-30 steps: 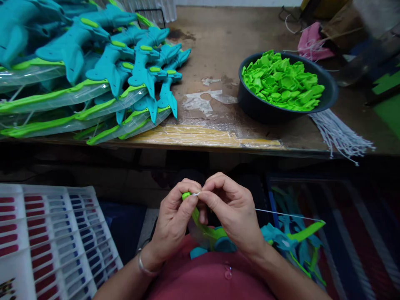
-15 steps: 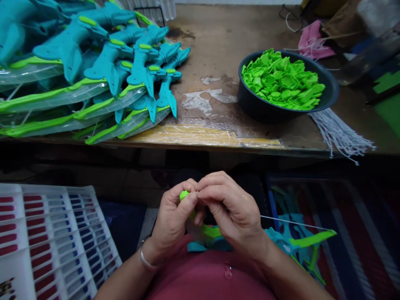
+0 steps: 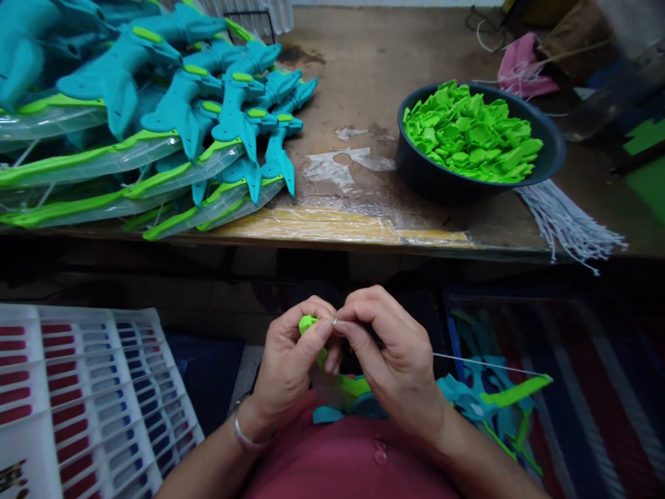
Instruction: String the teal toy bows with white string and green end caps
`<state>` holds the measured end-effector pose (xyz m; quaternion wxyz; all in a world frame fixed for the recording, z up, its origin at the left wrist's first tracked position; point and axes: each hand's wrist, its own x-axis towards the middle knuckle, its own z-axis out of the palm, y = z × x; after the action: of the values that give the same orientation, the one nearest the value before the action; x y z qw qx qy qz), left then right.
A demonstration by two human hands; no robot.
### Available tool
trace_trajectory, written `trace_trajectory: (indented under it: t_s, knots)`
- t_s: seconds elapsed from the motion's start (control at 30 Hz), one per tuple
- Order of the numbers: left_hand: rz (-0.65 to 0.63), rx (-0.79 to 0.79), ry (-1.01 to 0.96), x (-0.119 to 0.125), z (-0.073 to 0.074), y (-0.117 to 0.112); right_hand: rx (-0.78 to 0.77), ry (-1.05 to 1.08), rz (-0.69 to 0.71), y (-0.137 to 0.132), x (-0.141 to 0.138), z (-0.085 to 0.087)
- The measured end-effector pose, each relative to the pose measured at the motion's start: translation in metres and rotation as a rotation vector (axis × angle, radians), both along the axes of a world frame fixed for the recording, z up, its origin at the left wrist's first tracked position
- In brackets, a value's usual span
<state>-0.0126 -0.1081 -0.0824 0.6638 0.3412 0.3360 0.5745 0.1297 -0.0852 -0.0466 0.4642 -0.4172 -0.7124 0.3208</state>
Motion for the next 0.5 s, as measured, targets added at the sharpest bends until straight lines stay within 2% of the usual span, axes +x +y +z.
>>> trace_trajectory:
  t_s: [0.33, 0.5]
  knots:
    - [-0.015, -0.023, -0.054, 0.002, -0.001, 0.000, 0.243, -0.116, 0.012, -0.002, -0.003, -0.008]
    - [-0.022, -0.010, -0.015, 0.003, 0.000, 0.000, 0.397, -0.247, -0.107, 0.001, -0.003, -0.012]
